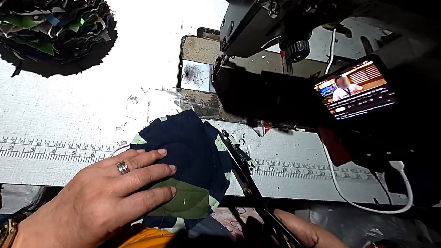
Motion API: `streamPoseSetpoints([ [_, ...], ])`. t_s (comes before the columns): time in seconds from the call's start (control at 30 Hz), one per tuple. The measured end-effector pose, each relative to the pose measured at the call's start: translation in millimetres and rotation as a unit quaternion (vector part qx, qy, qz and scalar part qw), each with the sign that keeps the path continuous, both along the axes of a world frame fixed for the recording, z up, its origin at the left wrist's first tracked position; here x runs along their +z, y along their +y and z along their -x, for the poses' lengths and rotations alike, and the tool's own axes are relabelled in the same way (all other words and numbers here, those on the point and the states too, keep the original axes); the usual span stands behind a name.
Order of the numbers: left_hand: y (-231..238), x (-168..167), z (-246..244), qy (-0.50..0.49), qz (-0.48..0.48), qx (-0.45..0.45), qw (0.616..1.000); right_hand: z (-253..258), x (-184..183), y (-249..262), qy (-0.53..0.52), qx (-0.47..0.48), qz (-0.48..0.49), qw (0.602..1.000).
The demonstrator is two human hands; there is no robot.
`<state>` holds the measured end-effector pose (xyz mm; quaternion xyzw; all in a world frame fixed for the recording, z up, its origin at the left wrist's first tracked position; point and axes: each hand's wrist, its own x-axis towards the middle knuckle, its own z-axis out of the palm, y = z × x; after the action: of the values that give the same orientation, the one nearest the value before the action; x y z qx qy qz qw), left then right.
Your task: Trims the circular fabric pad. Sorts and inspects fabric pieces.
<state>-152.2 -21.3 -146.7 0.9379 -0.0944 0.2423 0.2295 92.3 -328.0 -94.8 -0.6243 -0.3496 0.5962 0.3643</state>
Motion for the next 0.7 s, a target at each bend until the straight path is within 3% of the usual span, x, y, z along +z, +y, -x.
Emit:
streamPoseSetpoints([
  [0.33, -33.7, 4.6, 1.6, 0.021, -0.107, 0.089, 0.99, 4.6, 6.4, -3.1, -0.036, 0.009, 0.017, 0.999],
  [0.47, -31.9, 0.3, 3.1, 0.024, -0.074, 0.077, 0.994, -5.5, 5.9, -4.3, -0.034, 0.08, 0.03, 0.996],
  [0.7, -27.4, -5.5, 5.4, 0.012, -0.028, 0.02, 0.999, -9.7, 2.3, 3.4, -0.048, 0.087, 0.024, 0.995],
])
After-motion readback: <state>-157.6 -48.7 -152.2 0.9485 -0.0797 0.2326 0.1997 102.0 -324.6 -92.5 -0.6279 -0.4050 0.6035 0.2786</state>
